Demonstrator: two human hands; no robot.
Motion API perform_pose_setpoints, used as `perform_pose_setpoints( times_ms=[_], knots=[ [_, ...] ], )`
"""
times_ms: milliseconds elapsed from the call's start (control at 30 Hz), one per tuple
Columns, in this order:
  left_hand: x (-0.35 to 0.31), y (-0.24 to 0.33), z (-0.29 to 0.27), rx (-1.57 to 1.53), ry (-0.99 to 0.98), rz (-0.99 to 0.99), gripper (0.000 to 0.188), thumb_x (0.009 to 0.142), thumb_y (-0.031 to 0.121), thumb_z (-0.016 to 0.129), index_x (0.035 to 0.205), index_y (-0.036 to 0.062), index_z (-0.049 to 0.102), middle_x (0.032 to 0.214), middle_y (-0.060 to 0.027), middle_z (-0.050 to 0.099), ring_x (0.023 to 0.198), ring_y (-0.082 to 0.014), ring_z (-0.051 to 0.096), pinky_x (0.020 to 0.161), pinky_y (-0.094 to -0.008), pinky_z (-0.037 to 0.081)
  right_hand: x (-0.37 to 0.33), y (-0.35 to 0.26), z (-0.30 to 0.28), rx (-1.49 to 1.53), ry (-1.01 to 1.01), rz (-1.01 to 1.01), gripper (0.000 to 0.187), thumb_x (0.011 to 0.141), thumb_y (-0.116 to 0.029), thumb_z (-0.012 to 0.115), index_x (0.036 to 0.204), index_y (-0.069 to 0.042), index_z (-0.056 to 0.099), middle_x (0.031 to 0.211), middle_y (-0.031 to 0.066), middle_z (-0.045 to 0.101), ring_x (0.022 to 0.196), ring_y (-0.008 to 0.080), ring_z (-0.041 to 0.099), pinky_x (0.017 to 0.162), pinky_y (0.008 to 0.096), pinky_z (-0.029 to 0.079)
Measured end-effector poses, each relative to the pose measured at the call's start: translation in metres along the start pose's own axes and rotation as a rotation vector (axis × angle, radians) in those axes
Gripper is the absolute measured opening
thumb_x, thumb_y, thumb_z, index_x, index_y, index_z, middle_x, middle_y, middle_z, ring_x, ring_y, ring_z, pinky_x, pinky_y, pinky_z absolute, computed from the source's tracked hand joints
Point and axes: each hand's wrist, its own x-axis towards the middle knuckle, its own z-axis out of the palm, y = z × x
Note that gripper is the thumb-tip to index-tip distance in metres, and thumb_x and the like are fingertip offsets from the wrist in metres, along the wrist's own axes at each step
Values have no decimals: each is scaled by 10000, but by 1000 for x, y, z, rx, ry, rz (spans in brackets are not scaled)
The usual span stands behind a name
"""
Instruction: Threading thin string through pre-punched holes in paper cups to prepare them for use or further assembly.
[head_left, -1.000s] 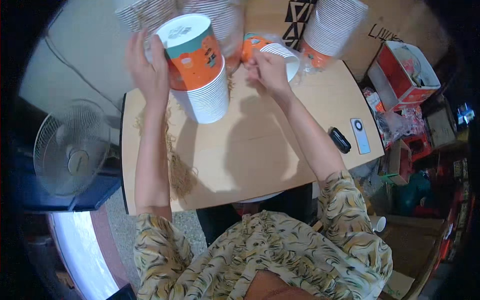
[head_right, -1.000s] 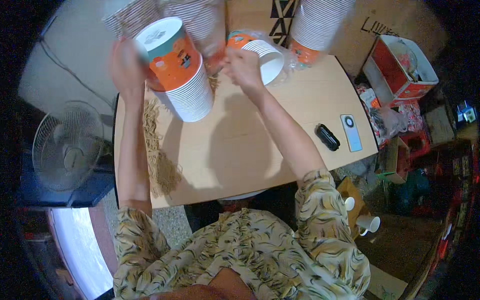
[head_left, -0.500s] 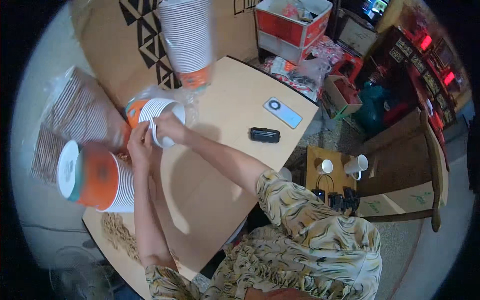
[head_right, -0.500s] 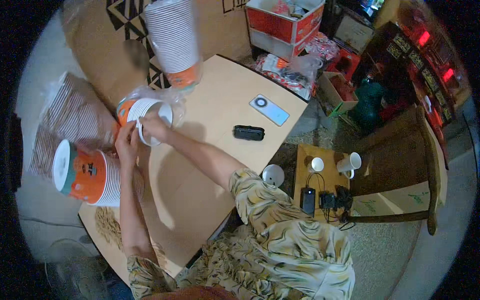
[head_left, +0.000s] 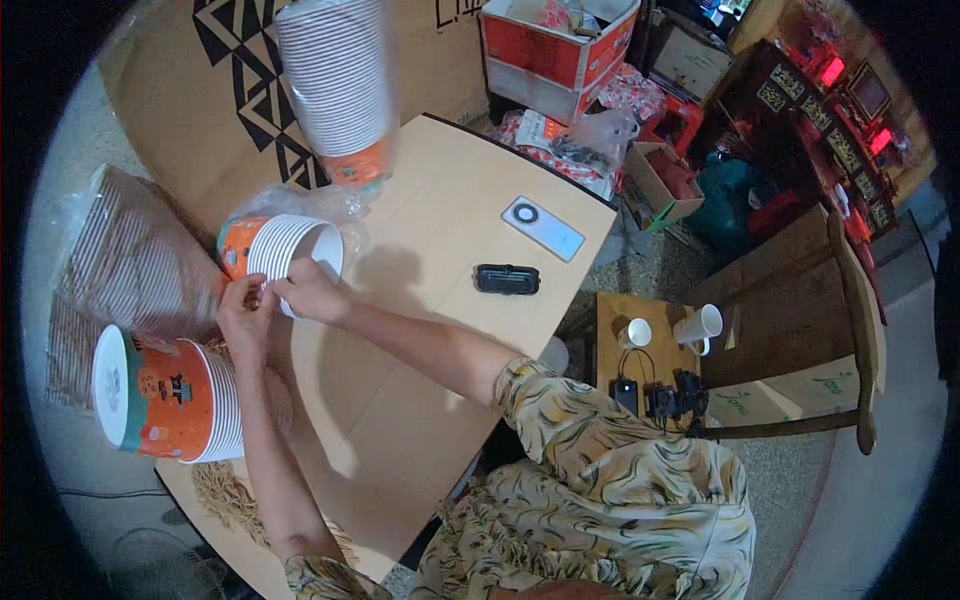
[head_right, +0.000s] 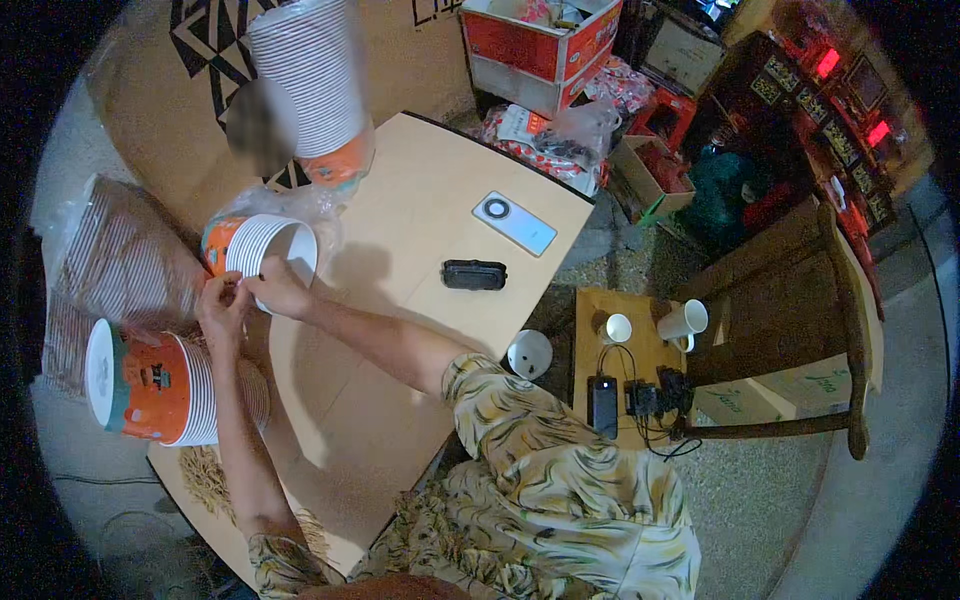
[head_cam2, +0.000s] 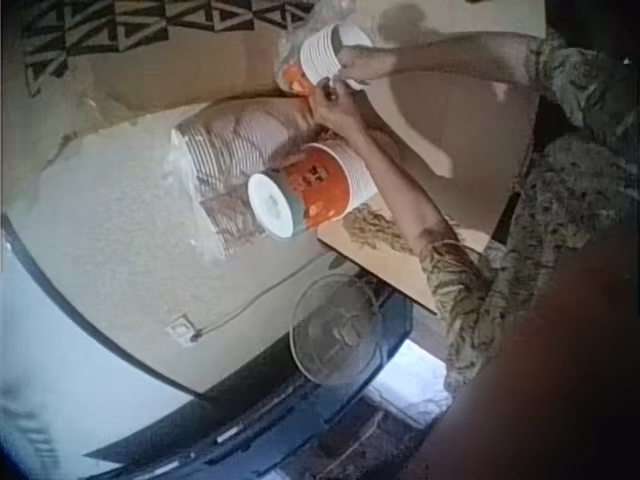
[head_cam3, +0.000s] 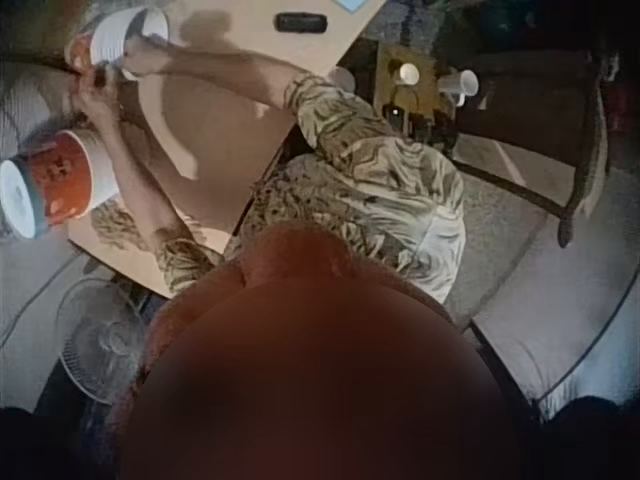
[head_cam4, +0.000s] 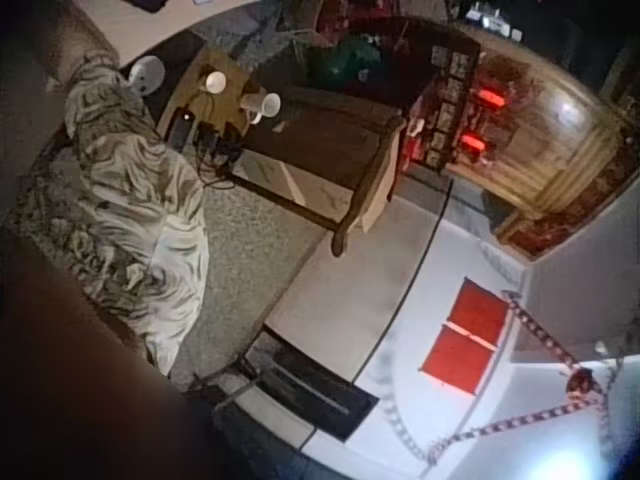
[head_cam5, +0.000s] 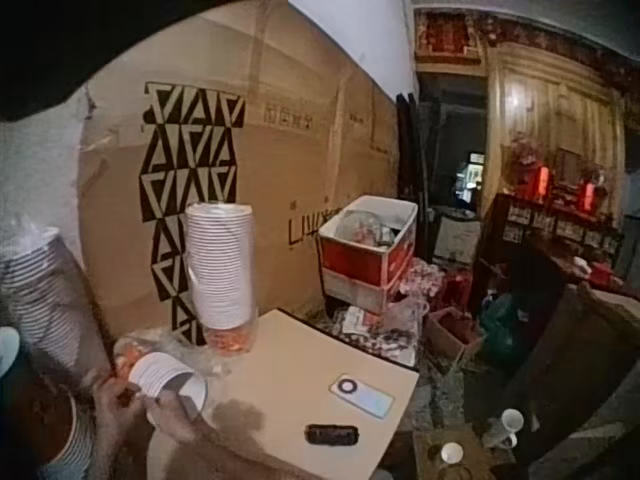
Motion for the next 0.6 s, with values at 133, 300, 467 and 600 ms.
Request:
perform_pose_setpoints(
  times_ms=[133,300,467,600],
  knots=[
    [-1,13,10,-41,25,-51,176,803,73,746,955,1,695,868,-119,665,757,-192,657,705,-307,544,1,11,-4,-229,108,-81,266,818,-207,659,737,46,636,628,212,608,547,270,626,529,411,482],
    [-5,12,15,-7,26,-105,172,807,83,739,950,-1,695,866,-134,683,766,-212,677,690,-324,551,-26,7,-13,-416,342,-132,229,750,-189,676,709,30,624,636,213,609,579,335,637,541,443,481],
    [-26,-6,4,119,106,-123,174,849,98,702,993,1,699,908,-161,707,832,-250,698,757,-343,552,-93,-30,-51,-500,218,-182,219,789,-190,673,778,16,600,657,198,607,611,347,642,558,457,492],
    [-73,7,-5,75,112,-88,256,926,95,633,1163,2,659,1032,-170,704,939,-262,685,835,-354,537,-150,-58,-85,-481,103,-59,200,891,-196,636,940,-4,610,727,178,630,635,320,649,571,418,504]
  ],
)
